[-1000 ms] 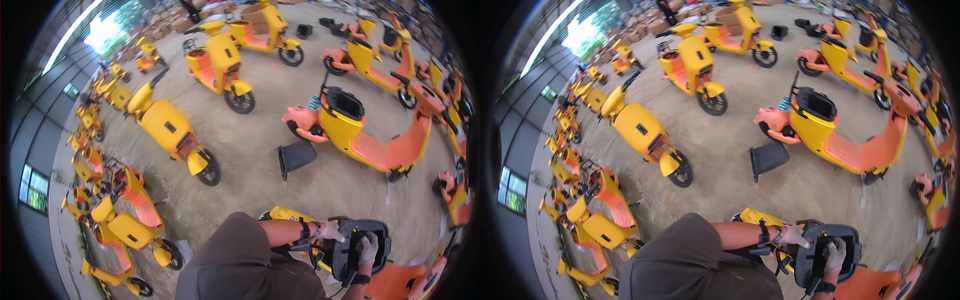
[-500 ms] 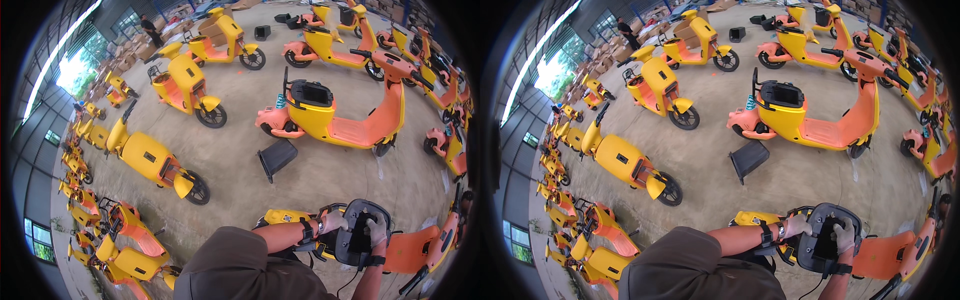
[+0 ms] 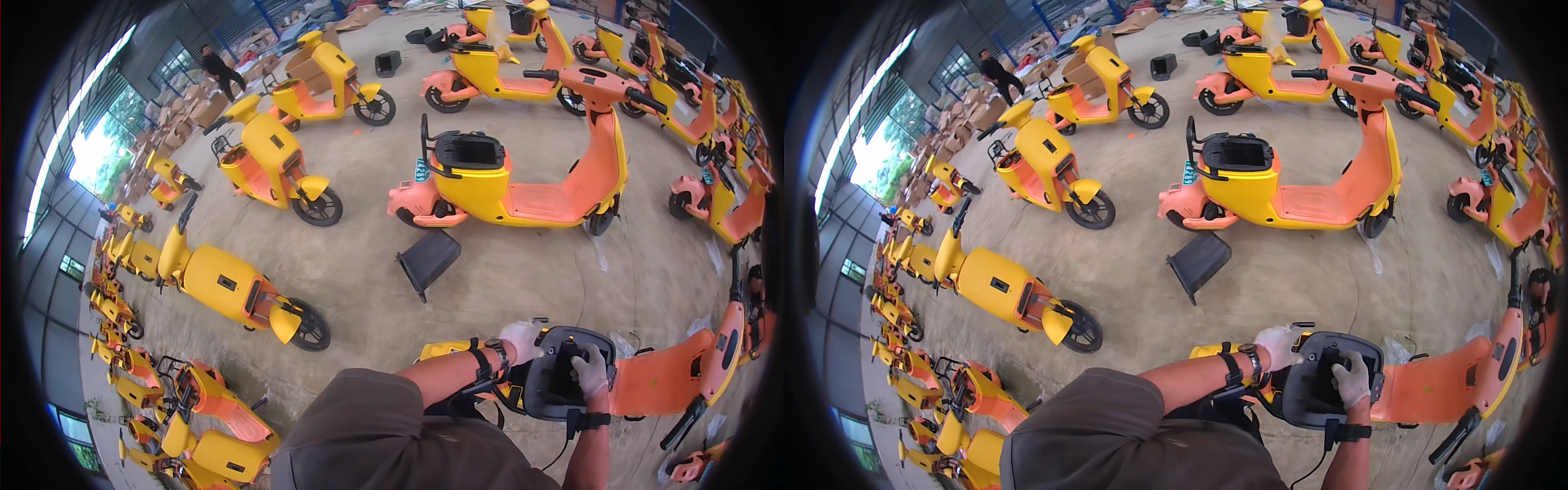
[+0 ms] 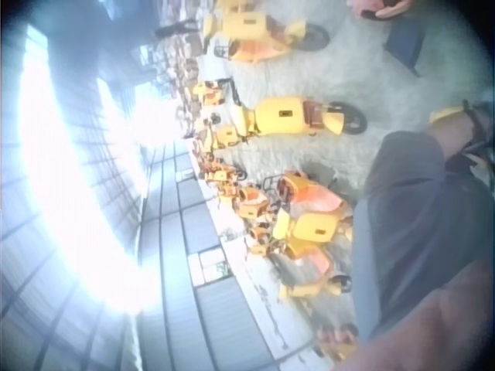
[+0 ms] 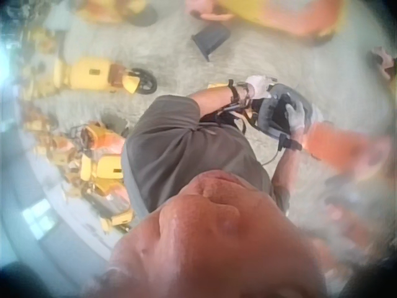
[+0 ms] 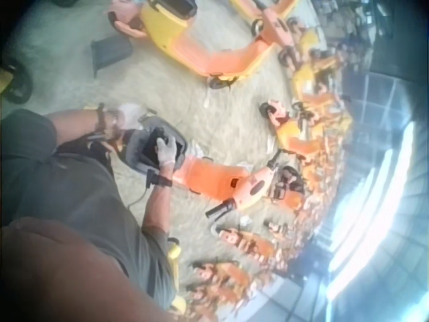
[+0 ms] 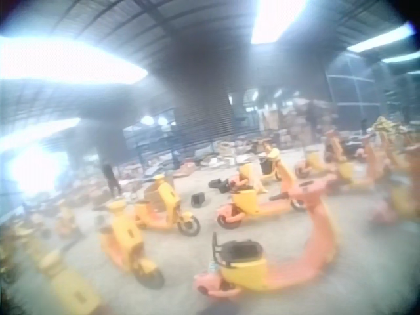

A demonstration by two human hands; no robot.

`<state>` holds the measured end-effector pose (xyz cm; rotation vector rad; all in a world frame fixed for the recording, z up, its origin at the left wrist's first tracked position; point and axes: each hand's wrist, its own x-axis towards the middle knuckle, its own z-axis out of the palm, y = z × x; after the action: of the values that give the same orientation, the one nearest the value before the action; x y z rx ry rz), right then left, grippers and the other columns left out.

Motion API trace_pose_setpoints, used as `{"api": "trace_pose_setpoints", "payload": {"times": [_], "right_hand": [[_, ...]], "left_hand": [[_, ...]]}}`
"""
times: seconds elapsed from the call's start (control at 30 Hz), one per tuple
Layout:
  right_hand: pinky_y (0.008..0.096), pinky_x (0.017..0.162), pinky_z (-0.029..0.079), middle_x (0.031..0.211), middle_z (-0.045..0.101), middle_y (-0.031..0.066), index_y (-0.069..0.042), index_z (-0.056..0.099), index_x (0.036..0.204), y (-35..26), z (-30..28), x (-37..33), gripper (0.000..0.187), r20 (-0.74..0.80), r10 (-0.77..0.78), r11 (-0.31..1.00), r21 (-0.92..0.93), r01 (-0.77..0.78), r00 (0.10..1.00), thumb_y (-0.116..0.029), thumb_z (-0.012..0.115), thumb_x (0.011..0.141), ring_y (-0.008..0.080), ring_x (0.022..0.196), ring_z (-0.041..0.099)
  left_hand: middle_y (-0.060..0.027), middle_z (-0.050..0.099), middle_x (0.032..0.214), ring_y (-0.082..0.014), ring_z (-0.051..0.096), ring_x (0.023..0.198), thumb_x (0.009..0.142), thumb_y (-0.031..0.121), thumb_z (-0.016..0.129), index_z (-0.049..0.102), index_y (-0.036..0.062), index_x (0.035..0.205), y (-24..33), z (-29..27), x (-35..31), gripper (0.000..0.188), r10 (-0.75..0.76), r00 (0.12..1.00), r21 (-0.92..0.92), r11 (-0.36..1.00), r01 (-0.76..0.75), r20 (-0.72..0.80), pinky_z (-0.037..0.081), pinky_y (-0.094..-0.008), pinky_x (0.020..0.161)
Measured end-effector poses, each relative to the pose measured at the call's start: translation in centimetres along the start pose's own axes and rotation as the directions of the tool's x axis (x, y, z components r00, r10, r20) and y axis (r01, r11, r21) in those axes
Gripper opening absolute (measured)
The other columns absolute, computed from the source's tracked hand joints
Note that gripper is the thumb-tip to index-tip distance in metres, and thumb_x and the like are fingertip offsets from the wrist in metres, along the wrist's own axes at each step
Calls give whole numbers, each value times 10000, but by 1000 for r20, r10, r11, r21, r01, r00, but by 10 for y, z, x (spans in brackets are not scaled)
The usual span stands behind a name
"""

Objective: The person places black plastic storage compartments into the seat bases of orange and yellow electric scooters in a large warehouse.

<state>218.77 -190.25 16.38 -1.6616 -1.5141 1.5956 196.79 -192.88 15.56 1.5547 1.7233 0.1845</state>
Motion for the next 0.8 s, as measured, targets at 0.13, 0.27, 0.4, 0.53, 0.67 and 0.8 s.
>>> {"api": "trace_pose_setpoints", "payload": {"times": [0.13, 0.27, 0.4, 0.53, 0.67, 0.8], "right_hand": [[234, 433, 404, 699, 494, 18, -32, 520, 1029, 2, 3, -6, 246, -7, -27, 998, 56, 28, 1000, -34, 575, 790, 97, 490, 490], [235, 428, 397, 686, 502, 24, -20, 525, 1023, 14, 0, -18, 245, -42, -38, 993, 111, 42, 998, -37, 569, 783, 99, 480, 492], [231, 411, 387, 659, 502, 20, -21, 524, 1019, 17, 7, -29, 246, -63, -57, 994, 87, 62, 996, -54, 557, 778, 93, 460, 481], [231, 403, 380, 660, 479, 15, -24, 513, 1030, 7, 23, -37, 264, -67, -50, 985, 163, 60, 997, -38, 559, 770, 93, 451, 465], [229, 393, 373, 664, 486, 14, -39, 504, 1035, 19, 18, -38, 289, -137, -67, 978, 188, 92, 988, -23, 569, 754, 86, 448, 463], [228, 405, 384, 681, 492, 16, -36, 507, 1046, 7, 19, -31, 295, -110, -71, 986, 145, 86, 991, -17, 569, 759, 89, 456, 471]], "left_hand": [[-149, 520, 1213, -323, 535, 1062, 737, 259, 602, 459, 97, 1269, 0, 10, 0, 575, 223, 972, 239, 942, -236, 79, 437, -401, 874], [-159, 588, 1104, -320, 576, 988, 746, 228, 574, 412, 124, 1326, -17, 24, -4, 611, 467, 851, 408, 844, -348, -241, 455, -404, 836], [-198, 634, 876, -321, 626, 804, 738, 163, 544, 344, 127, 1359, -19, 26, -7, 653, 234, 972, 62, 970, -235, 15, 490, -379, 734], [-200, 632, 934, -320, 619, 863, 711, 89, 522, 422, 87, 1303, -20, 37, -3, 601, -8, 999, -392, 920, -9, -42, 484, -356, 767], [-181, 625, 1040, -312, 605, 958, 739, 80, 533, 545, 77, 1200, -12, 31, 5, 461, 36, 997, -578, 813, -70, -71, 470, -348, 832], [-200, 632, 998, -319, 617, 905, 727, 107, 561, 544, 66, 1182, -12, 19, 17, 457, -98, 995, -447, 889, 98, 24, 484, -347, 797]]}}
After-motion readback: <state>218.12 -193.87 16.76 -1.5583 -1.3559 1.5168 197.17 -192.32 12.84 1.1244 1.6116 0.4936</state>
